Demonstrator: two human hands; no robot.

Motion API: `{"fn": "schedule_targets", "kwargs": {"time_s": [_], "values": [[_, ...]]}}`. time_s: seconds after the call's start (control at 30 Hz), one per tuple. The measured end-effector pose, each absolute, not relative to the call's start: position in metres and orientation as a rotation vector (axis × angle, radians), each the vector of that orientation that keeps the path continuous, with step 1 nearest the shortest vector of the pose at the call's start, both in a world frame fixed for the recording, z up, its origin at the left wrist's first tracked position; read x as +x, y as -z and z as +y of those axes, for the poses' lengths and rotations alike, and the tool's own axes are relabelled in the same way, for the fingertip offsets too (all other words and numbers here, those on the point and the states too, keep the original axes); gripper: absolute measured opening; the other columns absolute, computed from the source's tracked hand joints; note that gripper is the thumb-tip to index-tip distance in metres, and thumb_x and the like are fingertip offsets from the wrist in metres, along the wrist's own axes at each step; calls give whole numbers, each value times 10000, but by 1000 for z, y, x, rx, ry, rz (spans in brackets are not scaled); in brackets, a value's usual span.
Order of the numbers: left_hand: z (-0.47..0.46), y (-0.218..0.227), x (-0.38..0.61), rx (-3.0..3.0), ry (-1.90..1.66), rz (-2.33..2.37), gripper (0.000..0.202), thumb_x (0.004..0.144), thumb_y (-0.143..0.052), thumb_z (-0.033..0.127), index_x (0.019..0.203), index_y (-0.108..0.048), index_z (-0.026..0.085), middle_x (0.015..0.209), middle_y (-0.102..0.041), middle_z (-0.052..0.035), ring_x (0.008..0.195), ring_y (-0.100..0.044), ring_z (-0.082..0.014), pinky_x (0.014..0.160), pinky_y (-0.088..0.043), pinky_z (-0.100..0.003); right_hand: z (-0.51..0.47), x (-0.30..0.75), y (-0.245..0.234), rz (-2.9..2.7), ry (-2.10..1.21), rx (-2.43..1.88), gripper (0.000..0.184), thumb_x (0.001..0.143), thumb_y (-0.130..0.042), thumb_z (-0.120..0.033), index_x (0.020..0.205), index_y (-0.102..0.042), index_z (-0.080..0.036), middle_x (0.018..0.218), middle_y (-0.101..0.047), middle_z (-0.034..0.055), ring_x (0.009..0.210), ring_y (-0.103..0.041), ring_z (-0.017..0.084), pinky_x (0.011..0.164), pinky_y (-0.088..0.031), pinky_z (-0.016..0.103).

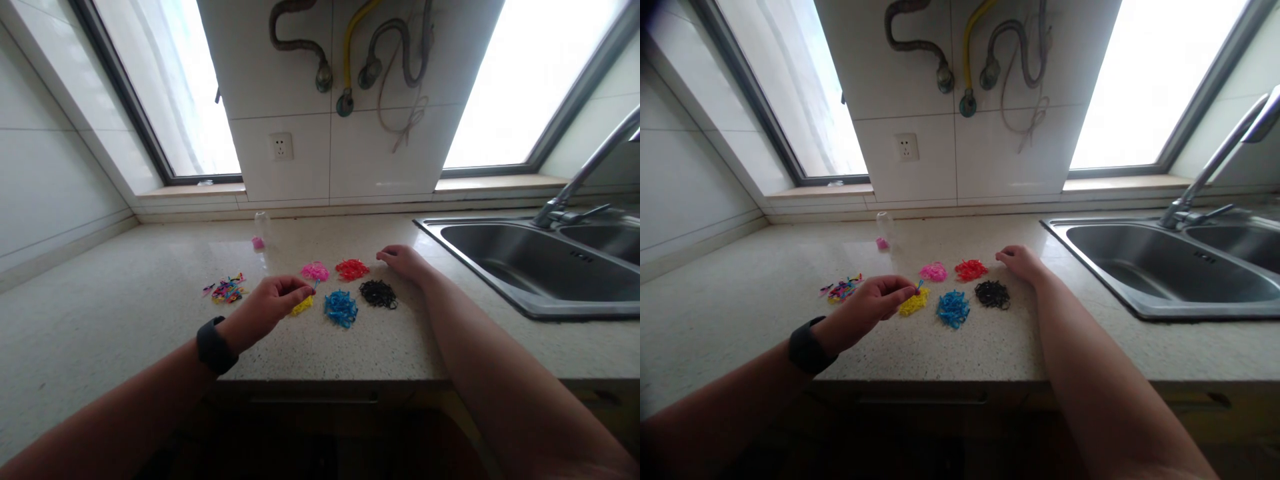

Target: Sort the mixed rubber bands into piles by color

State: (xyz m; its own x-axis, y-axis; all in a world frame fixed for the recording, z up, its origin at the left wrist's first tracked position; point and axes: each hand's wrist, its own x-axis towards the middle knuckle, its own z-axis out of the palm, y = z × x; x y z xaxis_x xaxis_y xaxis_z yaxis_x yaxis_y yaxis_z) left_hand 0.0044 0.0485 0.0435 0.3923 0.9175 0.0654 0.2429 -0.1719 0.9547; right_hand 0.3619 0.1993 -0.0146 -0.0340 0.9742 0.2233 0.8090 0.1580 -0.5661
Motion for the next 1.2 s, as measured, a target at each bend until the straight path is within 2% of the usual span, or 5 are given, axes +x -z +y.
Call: {"fn": "schedule_targets", "kwargs": {"time_s": [0.17,0.3,0.43,0.8,1.2], "values": [[48,-33,9,1811,-846,1052,354,916,-617,477,1007,-693,143,765,-613,-6,617,-447,-100,559,-340,-224,201,363,17,-1879,-382,-1699,363,825,-585,-472,910,-792,-187,749,-708,47,646,-567,163,595,-388,287],[45,-22,14,2201,-723,1135,273,959,-570,407,1028,-704,179,687,-570,17,606,-460,-114,569,-314,-241,202,364,19,-1888,-380,-1677,357,825,-593,-471,897,-794,-186,717,-701,46,631,-565,158,584,-385,280],[41,-14,19,2478,-607,1246,193,966,-571,338,1034,-703,214,728,-613,10,637,-518,-131,614,-328,-261,204,364,20,-1894,-367,-1697,345,825,-595,-467,890,-795,-194,716,-702,45,643,-576,165,577,-386,280],[39,-6,29,2601,-572,1410,172,982,-557,336,991,-686,222,777,-665,0,641,-560,-146,609,-336,-278,206,364,22,-1932,-329,-1723,333,837,-600,-473,911,-795,-214,823,-741,64,719,-614,184,632,-416,290],[37,-7,29,2639,-573,1307,179,974,-555,308,995,-691,192,810,-692,-22,656,-582,-147,624,-385,-279,202,362,19,-1927,-331,-1727,338,828,-601,-480,900,-791,-209,797,-738,57,703,-613,183,613,-408,289]]}}
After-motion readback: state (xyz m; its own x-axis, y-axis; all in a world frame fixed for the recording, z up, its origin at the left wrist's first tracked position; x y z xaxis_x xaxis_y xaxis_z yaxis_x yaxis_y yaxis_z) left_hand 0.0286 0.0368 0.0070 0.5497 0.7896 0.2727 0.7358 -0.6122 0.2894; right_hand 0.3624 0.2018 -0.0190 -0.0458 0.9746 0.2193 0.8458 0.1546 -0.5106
